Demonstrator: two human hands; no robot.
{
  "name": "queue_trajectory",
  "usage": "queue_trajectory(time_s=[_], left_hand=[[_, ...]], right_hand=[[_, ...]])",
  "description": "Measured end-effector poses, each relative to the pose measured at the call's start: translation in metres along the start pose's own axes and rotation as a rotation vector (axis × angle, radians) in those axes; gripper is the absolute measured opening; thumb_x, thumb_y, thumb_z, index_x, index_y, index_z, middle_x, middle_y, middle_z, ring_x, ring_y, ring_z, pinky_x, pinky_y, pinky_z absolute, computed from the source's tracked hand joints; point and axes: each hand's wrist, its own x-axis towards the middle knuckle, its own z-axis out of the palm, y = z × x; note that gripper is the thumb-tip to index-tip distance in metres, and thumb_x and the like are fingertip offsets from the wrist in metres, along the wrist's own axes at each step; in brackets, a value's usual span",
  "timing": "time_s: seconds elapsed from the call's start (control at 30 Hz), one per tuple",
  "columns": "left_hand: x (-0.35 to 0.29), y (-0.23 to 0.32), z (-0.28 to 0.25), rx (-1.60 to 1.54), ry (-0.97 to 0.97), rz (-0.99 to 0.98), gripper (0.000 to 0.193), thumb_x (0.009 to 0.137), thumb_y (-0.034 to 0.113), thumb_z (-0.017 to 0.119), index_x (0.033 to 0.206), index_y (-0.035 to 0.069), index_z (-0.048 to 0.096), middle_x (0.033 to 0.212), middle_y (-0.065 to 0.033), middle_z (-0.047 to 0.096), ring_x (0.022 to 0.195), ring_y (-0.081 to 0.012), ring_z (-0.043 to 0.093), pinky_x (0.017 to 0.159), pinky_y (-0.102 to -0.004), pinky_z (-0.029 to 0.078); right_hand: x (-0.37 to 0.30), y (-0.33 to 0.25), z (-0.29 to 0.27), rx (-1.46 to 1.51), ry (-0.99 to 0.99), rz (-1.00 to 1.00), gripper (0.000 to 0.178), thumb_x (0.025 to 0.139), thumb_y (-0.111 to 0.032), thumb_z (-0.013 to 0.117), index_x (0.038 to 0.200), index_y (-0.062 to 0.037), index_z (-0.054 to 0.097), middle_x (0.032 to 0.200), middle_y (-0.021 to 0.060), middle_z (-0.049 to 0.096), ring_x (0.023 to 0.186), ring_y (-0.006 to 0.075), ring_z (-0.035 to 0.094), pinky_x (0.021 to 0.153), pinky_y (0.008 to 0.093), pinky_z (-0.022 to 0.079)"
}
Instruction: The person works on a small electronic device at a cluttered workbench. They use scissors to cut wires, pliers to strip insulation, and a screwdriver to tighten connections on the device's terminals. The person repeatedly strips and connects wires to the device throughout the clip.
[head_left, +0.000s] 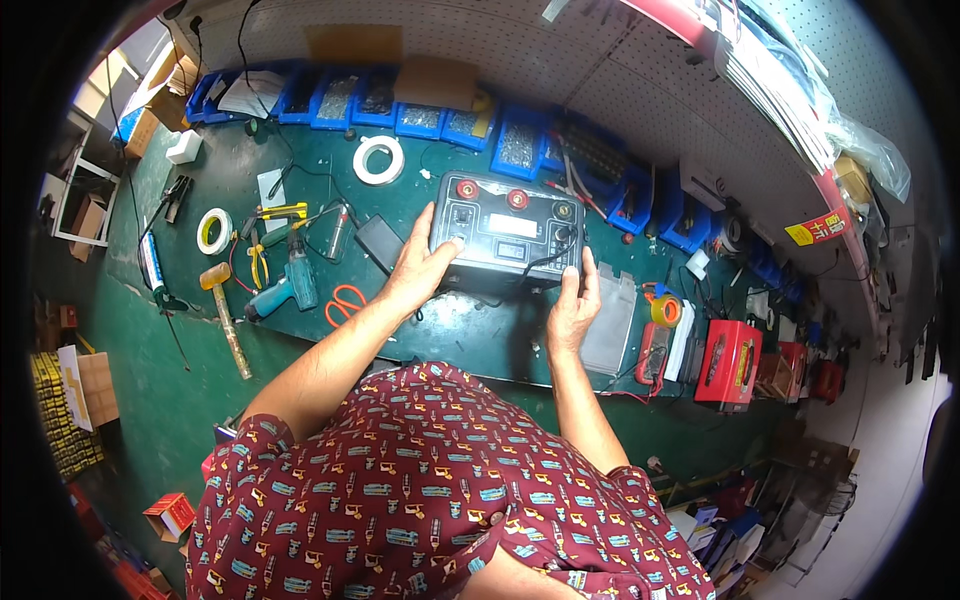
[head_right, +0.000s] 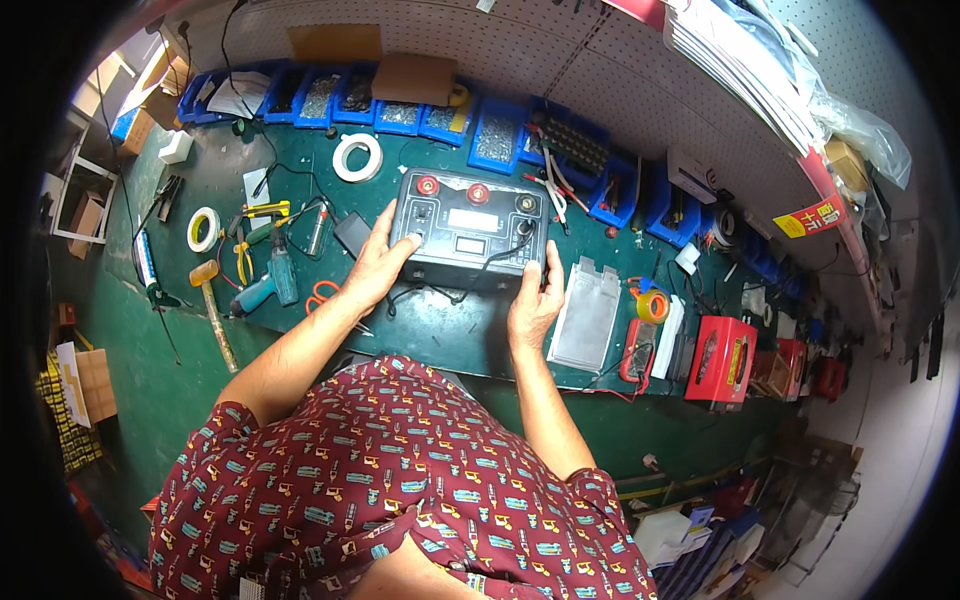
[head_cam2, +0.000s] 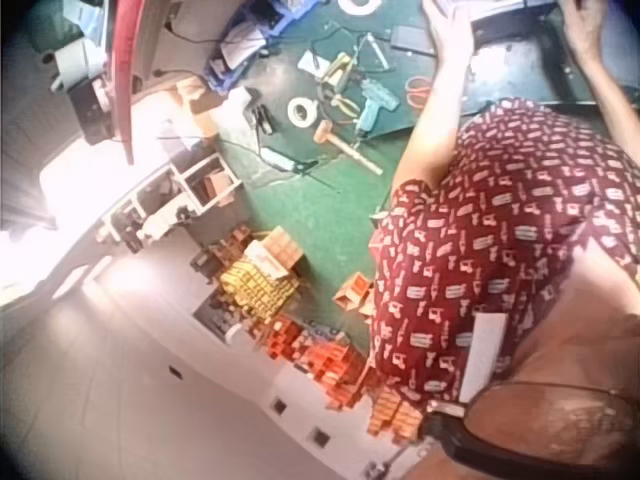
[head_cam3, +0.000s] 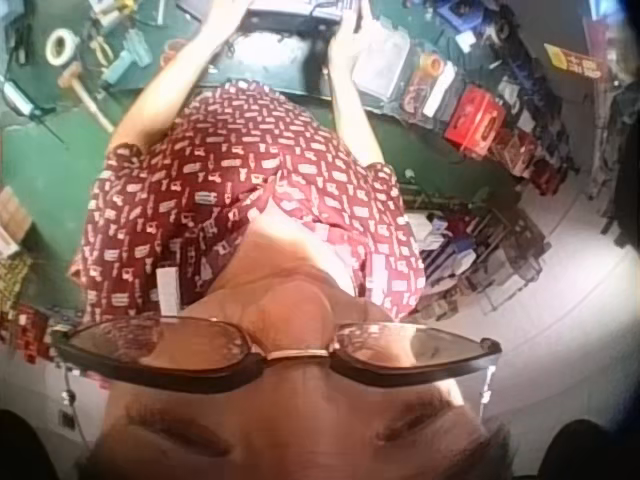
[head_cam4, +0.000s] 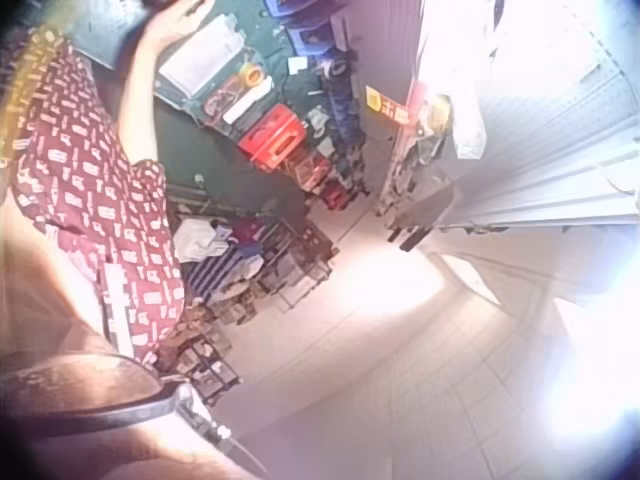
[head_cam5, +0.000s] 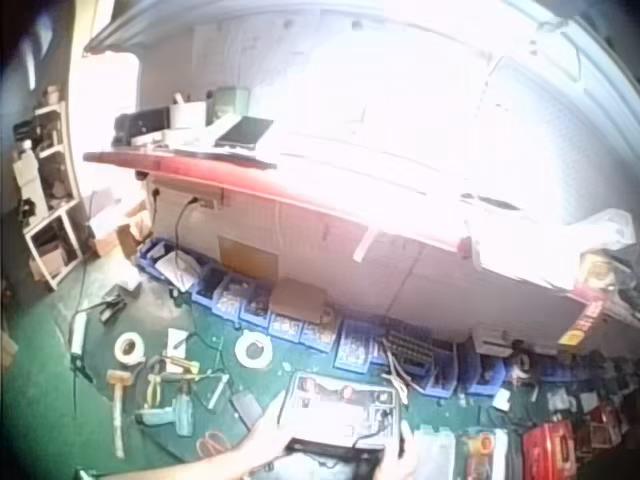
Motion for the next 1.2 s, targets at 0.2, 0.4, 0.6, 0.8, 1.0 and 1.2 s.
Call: queue_trajectory(time_s=[0.2, 0.4, 0.6, 0.8, 1.0, 1.2], left_hand=[[0.004, -0.007, 0.001, 0.024, 0.018, 0.028, 0.076, 0.098, 0.015, 0.062, 0.160, -0.002, 0.022, 0.150, -0.0170, 0.047, 0.136, -0.0214, 0.048, 0.115, -0.0324, 0.035], [0.005, -0.010, 0.002, -0.007, 0.038, 0.015, 0.075, 0.097, 0.013, 0.063, 0.160, 0.000, 0.023, 0.147, -0.0157, 0.050, 0.133, -0.0206, 0.051, 0.114, -0.0325, 0.037], [0.000, 0.006, 0.010, -0.080, 0.064, -0.027, 0.075, 0.096, 0.012, 0.062, 0.160, 0.001, 0.023, 0.144, -0.0156, 0.053, 0.129, -0.0210, 0.054, 0.110, -0.0328, 0.041], [-0.001, 0.007, 0.014, -0.150, 0.080, -0.034, 0.073, 0.096, 0.012, 0.063, 0.158, 0.001, 0.026, 0.141, -0.0154, 0.054, 0.127, -0.0205, 0.056, 0.109, -0.0326, 0.043], [0.003, -0.002, 0.012, -0.075, 0.119, 0.001, 0.069, 0.095, 0.013, 0.064, 0.155, 0.000, 0.031, 0.139, -0.0145, 0.055, 0.126, -0.0199, 0.055, 0.110, -0.0330, 0.042], [0.002, -0.001, 0.014, -0.118, 0.121, 0.014, 0.069, 0.095, 0.013, 0.064, 0.154, -0.001, 0.032, 0.139, -0.0144, 0.055, 0.127, -0.0201, 0.054, 0.111, -0.0332, 0.041]], right_hand=[[0.000, -0.005, -0.001, -0.008, -0.025, 0.066, 0.048, 0.102, -0.012, 0.058, 0.146, 0.0071, 0.050, 0.143, 0.0169, 0.058, 0.124, 0.0194, 0.057, 0.108, 0.0310, 0.042], [0.000, -0.002, -0.001, 0.024, -0.020, 0.064, 0.047, 0.102, -0.010, 0.058, 0.145, 0.0074, 0.051, 0.139, 0.0146, 0.061, 0.119, 0.0170, 0.059, 0.103, 0.0287, 0.044], [0.000, -0.007, -0.001, 0.013, -0.025, 0.070, 0.047, 0.102, -0.010, 0.058, 0.145, 0.0071, 0.051, 0.142, 0.0158, 0.059, 0.123, 0.0185, 0.058, 0.106, 0.0300, 0.043], [-0.001, -0.008, 0.000, 0.002, -0.015, 0.056, 0.047, 0.102, -0.010, 0.058, 0.145, 0.0069, 0.051, 0.143, 0.0163, 0.058, 0.127, 0.0198, 0.057, 0.108, 0.0310, 0.042], [-0.002, -0.010, 0.001, 0.028, -0.005, 0.085, 0.047, 0.102, -0.010, 0.057, 0.145, 0.0070, 0.051, 0.143, 0.0166, 0.058, 0.127, 0.0200, 0.057, 0.109, 0.0313, 0.041], [-0.002, -0.008, 0.002, 0.017, 0.004, 0.085, 0.048, 0.101, -0.011, 0.058, 0.145, 0.0070, 0.051, 0.144, 0.0167, 0.058, 0.126, 0.0197, 0.057, 0.109, 0.0312, 0.041]])
